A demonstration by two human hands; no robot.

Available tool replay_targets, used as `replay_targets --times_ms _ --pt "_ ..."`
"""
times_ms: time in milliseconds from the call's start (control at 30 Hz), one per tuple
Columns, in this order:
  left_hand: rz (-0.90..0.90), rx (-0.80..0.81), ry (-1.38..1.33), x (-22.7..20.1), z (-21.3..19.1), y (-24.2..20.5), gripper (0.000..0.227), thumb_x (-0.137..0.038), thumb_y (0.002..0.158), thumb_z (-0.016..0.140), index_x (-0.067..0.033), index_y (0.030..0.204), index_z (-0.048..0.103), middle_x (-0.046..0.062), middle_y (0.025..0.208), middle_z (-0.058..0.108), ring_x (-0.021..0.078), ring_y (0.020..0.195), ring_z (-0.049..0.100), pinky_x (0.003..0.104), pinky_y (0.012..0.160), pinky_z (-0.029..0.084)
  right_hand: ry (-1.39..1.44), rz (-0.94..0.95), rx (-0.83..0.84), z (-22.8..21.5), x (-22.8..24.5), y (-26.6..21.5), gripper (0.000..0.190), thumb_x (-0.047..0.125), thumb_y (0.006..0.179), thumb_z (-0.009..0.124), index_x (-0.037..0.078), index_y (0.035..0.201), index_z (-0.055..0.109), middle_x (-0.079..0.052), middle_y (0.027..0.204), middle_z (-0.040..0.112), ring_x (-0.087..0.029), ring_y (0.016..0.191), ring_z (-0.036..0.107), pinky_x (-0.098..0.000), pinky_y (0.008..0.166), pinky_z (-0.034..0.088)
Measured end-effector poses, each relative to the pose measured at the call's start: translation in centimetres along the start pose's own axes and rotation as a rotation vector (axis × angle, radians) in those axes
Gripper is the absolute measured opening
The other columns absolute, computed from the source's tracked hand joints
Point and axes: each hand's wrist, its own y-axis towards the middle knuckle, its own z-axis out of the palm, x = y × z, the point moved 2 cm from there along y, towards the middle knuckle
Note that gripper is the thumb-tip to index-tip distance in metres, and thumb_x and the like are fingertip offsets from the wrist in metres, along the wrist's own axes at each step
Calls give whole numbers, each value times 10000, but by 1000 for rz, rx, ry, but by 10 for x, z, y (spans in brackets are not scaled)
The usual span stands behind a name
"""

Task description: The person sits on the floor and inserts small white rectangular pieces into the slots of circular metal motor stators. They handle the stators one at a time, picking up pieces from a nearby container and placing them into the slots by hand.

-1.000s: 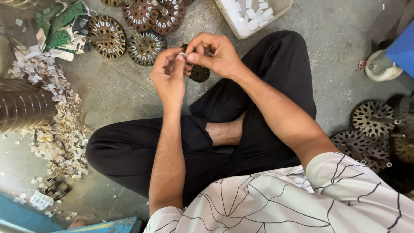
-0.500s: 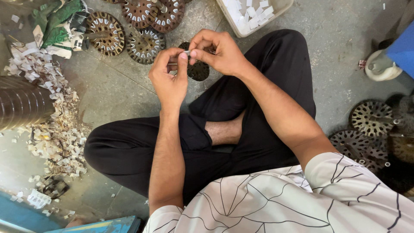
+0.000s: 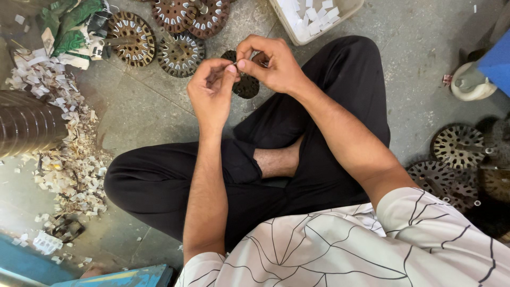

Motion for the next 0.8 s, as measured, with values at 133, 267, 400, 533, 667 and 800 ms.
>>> replay_targets --times_ms 133,267,400,533,667,800 --pt "135 -7 172 -5 4 -6 61 67 961 711 27 999 685 87 983 699 121 845 683 256 741 571 155 171 32 0 -11 -2 79 47 978 747 12 959 679 -5 889 673 -62 768 614 -239 654 479" --pt "339 -65 488 -17 9 -12 110 78 883 702 0 916 632 81 924 685 146 754 673 281 683 548 251 151 71 0 -15 -3 90 39 974 762 2 971 680 -1 935 677 -64 856 648 -233 762 547" --pt "350 -54 517 -24 10 -11 112 69 873 700 13 907 610 98 927 668 184 733 660 301 671 542 153 245 71 2 -17 -4 155 57 964 783 16 1109 743 -18 871 697 -58 781 628 -233 709 527" --pt "412 -26 535 -28 5 -9 118 62 900 713 2 975 645 114 1001 684 209 834 699 318 731 577 95 200 75 3 -15 0 131 57 1012 761 13 1134 747 -43 1023 744 -83 907 690 -253 748 561" --pt "521 -4 735 -26 -14 -2 179 14 915 775 -32 1075 712 124 1128 719 286 1023 711 390 883 577 -47 150 -24 7 -11 2 171 15 995 736 -7 1160 697 -64 1097 706 -104 941 697 -268 715 573" --pt "11 -137 628 1 -31 6 276 -17 857 732 1 1130 701 148 1014 738 209 809 758 324 705 604 -332 41 2 11 -8 1 213 -50 948 761 -15 1148 695 -124 1074 701 -193 919 721 -308 668 551"
